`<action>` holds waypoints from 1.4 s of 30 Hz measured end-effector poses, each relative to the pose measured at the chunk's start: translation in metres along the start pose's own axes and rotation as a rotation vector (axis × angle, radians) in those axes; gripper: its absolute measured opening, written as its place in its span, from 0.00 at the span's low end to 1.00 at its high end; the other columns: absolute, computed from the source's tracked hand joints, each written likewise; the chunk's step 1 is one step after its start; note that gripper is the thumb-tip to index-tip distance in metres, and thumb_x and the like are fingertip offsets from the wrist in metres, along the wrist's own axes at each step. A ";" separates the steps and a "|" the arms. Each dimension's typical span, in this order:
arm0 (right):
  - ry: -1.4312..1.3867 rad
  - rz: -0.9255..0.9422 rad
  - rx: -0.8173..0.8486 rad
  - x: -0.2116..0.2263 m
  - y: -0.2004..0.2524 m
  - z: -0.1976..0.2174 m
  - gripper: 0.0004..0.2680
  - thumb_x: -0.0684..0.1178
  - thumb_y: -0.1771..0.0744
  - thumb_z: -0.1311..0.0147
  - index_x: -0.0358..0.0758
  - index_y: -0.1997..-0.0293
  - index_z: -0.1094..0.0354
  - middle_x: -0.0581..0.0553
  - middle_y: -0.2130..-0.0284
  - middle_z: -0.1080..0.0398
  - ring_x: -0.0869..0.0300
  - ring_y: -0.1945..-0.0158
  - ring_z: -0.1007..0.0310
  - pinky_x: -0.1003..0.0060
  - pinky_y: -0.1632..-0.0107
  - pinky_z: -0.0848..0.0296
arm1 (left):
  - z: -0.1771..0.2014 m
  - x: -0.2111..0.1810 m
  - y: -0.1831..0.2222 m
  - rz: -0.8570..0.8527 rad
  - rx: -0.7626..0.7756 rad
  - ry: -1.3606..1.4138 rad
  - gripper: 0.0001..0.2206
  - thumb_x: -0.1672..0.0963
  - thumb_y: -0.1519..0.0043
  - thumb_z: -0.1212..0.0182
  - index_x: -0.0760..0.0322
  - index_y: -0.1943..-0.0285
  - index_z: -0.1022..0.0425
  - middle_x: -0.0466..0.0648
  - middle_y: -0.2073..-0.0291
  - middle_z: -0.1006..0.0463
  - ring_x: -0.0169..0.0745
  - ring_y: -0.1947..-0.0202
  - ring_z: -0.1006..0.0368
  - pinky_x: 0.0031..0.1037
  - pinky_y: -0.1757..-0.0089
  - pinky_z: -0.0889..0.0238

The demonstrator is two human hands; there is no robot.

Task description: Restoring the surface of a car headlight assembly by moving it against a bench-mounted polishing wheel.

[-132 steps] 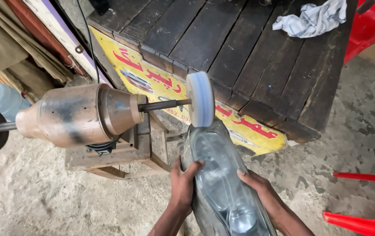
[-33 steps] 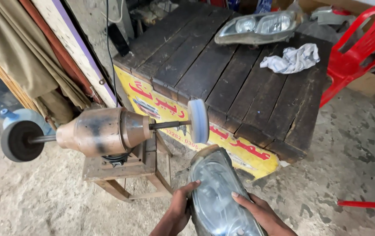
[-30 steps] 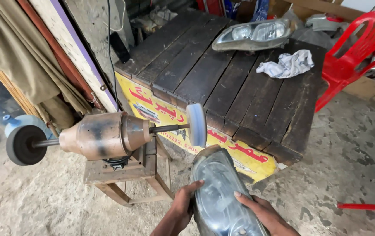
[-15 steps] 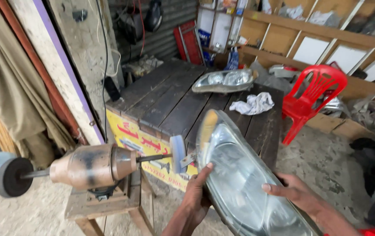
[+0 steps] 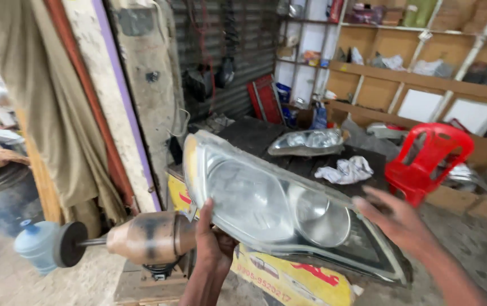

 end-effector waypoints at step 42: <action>-0.452 -0.387 0.241 -0.050 0.051 -0.019 0.39 0.44 0.46 0.40 0.54 0.23 0.47 0.37 0.32 0.33 0.44 0.31 0.35 0.48 0.32 0.42 | -0.009 -0.028 0.066 -0.206 -0.201 -0.133 0.37 0.46 0.56 0.36 0.70 0.38 0.31 0.58 0.50 0.23 0.57 0.52 0.26 0.43 0.54 0.28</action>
Point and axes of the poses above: each hand's wrist, its own y-axis away from the middle knuckle, its own z-axis out of the back of the hand, x = y × z, the point moved 6 cm from there along -y, towards the middle knuckle
